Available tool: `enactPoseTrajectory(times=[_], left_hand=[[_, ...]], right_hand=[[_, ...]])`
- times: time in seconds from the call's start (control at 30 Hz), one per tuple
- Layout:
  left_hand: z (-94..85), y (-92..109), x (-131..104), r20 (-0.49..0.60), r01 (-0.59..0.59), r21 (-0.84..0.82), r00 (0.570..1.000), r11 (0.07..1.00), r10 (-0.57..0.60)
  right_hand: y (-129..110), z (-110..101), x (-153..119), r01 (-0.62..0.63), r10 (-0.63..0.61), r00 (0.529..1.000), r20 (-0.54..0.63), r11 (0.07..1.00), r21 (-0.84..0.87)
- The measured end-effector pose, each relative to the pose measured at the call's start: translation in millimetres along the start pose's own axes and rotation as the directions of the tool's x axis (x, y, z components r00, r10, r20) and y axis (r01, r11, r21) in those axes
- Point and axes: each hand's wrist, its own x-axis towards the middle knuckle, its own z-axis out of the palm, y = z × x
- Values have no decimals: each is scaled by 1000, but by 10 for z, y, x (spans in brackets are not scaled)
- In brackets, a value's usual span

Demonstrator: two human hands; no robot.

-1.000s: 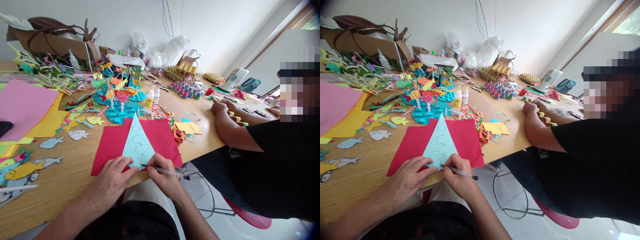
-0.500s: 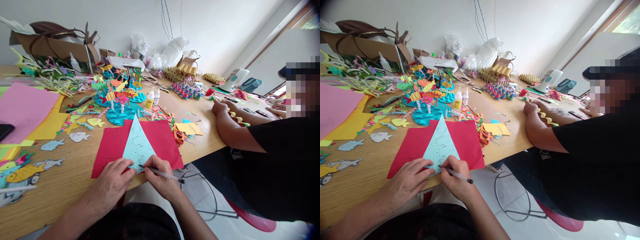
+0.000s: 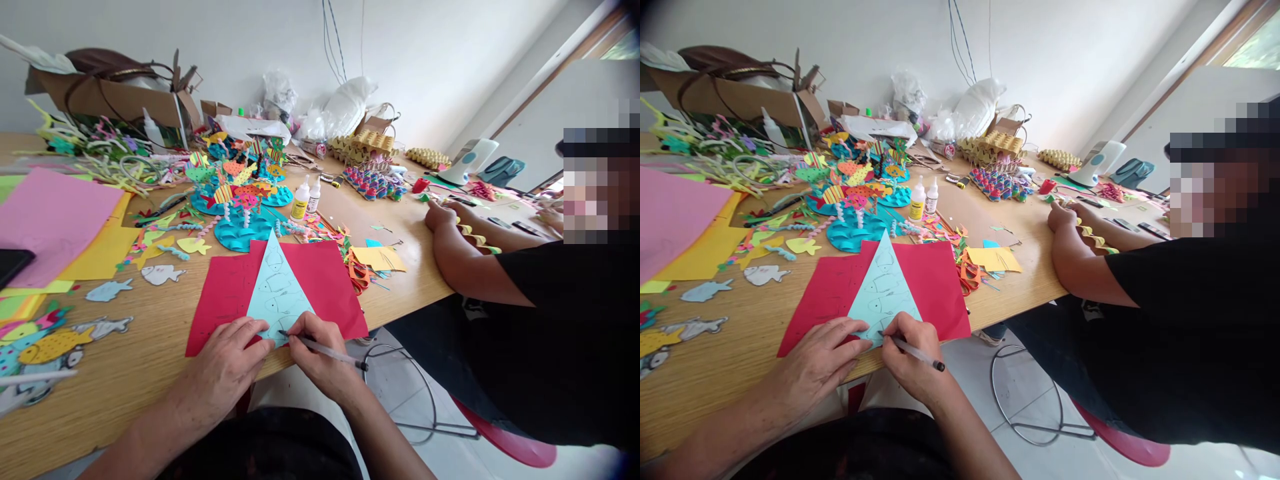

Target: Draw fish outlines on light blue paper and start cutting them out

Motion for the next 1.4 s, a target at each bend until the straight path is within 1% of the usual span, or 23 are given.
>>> enactPoseTrajectory(times=[0.5,0.77,0.93,1.1,1.23,1.4], left_hand=[[8,-6,-8,4,10,-1,1000,1000,-10],[-36,5,12,27,5,-1,1000,1000,-5],[-23,5,3,14,14,-9,1000,1000,-13],[-18,6,1,30,6,-16,1000,1000,-6],[-23,5,8,11,-5,-18,1000,1000,5],[-28,10,11,24,15,-13,1000,1000,-15]], right_hand=[[11,13,-2,4,-4,1000,-5,999,-32],[7,-3,-21,-11,11,1000,7,999,-31],[6,2,-18,-8,8,1000,1,1000,-18],[10,2,-17,2,-2,1000,6,1000,-14],[3,-3,-9,4,-4,1000,0,1000,-19],[5,4,-7,-4,4,1000,7,1000,-11]])
